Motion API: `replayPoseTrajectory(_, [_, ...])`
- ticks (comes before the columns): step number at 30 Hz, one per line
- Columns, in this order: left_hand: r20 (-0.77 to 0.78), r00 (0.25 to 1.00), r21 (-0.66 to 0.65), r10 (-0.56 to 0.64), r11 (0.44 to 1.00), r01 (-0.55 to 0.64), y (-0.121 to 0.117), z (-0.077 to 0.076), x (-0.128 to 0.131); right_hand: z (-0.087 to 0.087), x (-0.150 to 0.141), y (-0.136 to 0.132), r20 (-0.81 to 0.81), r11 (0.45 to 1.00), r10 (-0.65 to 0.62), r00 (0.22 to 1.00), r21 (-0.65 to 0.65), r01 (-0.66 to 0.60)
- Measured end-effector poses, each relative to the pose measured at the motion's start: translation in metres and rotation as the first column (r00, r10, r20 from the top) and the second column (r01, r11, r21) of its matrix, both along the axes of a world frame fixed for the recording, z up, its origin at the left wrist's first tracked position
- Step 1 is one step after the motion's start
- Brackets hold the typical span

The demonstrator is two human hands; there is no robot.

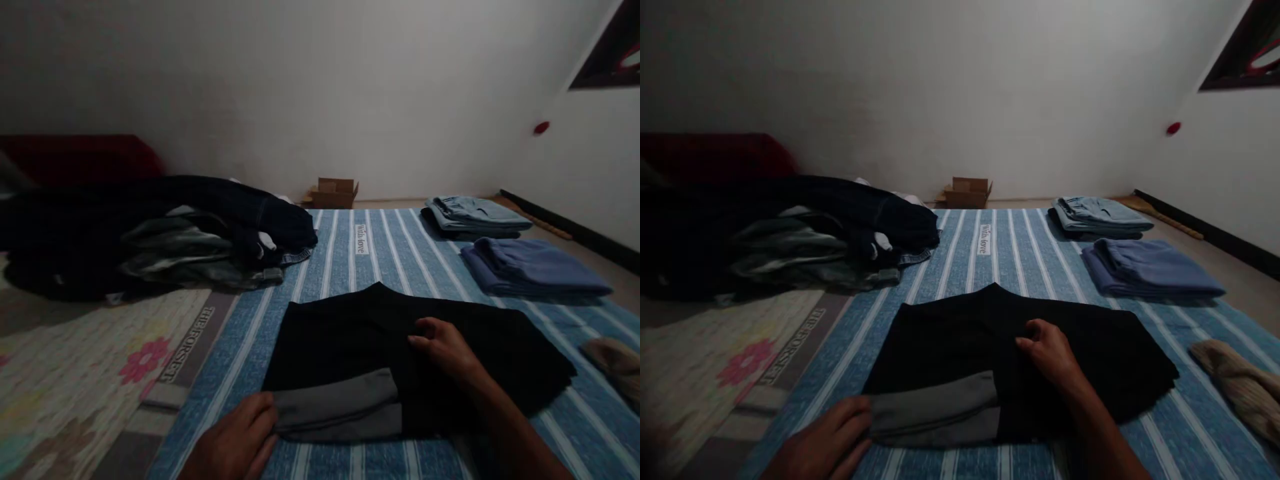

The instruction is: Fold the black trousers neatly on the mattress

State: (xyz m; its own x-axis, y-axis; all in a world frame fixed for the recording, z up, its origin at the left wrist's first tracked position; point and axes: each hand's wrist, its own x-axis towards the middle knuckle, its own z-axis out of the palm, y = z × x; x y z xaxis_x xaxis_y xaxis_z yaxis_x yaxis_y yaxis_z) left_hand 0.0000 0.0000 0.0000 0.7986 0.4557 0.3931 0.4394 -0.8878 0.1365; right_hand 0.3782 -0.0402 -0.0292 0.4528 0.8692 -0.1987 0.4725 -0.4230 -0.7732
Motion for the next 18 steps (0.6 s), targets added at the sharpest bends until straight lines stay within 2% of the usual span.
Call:
replayPoseTrajectory(5, [0.014,1.000,-0.139,-0.009,0.990,0.010,-0.005,0.003,0.004,-0.002,0.004,0.001,-0.080,0.998,0.031,0.996,-0.047,-0.035])
replayPoseTrajectory(7, [0.018,1.000,-0.176,-0.006,0.984,0.009,-0.008,0.005,0.004,0.001,0.006,-0.001,-0.060,0.996,0.064,0.996,-0.054,-0.067])
replayPoseTrajectory(10, [0.024,0.999,-0.194,0.021,0.981,-0.016,-0.013,0.007,0.004,0.016,0.005,-0.005,0.158,0.993,0.101,0.982,-0.079,-0.090])
replayPoseTrajectory(13, [0.047,0.997,-0.192,0.064,0.980,-0.054,-0.017,0.008,0.003,0.042,-0.007,0.001,0.416,0.993,0.105,0.903,-0.099,-0.070])
replayPoseTrajectory(14, [0.055,0.995,-0.197,0.078,0.978,-0.066,-0.019,0.008,0.003,0.050,-0.014,0.007,0.445,0.991,0.125,0.887,-0.089,-0.095])
replayPoseTrajectory(16, [0.071,0.992,-0.208,0.107,0.974,-0.091,-0.020,0.008,0.000,0.065,-0.033,0.026,0.430,0.973,0.225,0.874,-0.053,-0.225])
replayPoseTrajectory(18, [0.093,0.986,-0.201,0.141,0.972,-0.120,-0.021,0.007,-0.003,0.071,-0.057,0.051,0.400,0.914,0.383,0.832,-0.035,-0.404])
